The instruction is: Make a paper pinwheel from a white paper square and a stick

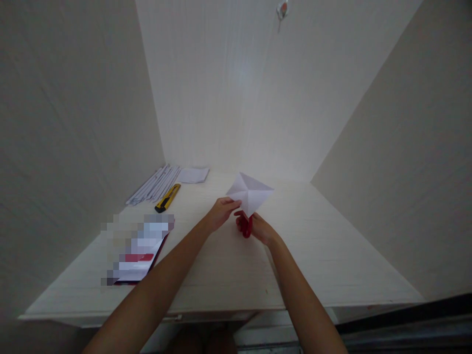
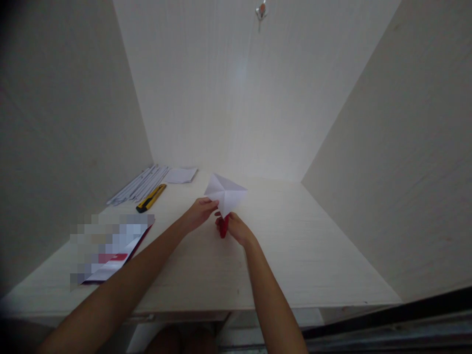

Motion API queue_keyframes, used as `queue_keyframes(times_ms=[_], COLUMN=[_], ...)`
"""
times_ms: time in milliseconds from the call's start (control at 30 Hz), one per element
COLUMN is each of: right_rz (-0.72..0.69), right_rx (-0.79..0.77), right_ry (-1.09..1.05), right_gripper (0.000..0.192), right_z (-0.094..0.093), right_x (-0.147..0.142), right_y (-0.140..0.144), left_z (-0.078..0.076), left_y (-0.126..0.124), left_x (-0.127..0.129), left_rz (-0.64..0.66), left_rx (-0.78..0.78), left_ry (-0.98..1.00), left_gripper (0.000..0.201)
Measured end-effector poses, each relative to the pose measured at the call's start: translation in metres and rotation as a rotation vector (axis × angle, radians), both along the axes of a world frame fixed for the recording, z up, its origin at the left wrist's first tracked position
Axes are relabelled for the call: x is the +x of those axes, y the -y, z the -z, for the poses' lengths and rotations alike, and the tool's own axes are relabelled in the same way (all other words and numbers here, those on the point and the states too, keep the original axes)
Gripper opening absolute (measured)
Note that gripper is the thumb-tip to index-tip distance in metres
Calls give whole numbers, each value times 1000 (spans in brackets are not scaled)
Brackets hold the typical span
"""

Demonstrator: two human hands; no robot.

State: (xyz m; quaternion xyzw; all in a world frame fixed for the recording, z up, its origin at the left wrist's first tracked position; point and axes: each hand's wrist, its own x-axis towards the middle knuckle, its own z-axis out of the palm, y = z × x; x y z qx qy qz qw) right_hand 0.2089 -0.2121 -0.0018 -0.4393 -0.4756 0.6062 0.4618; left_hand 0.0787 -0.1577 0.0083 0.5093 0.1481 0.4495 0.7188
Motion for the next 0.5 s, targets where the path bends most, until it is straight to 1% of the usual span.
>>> queue_keyframes(times_ms=[100, 167, 233, 333, 500], right_rz=[0, -41, -95, -121, -121], right_rx=[-21, -20, -21, -37, -99], right_ry=[-90, -178, -246, -284, -297], right_gripper=[22, 18, 17, 18, 19], right_z=[-4, -7, -9, -12, -16], right_x=[-1, -1, -1, -1, -1], right_y=[1, 1, 0, 1, 4], left_z=[1, 0, -1, -1, 0], left_y=[1, 3, 5, 7, 9], left_x=[-2, -3, -4, -3, -1], left_rz=[74, 117, 156, 224, 176], left_rx=[-6, 8, 32, 48, -29], left_ry=[-51, -65, -94, -166, -135], left_gripper=[20, 20, 22, 28, 26])
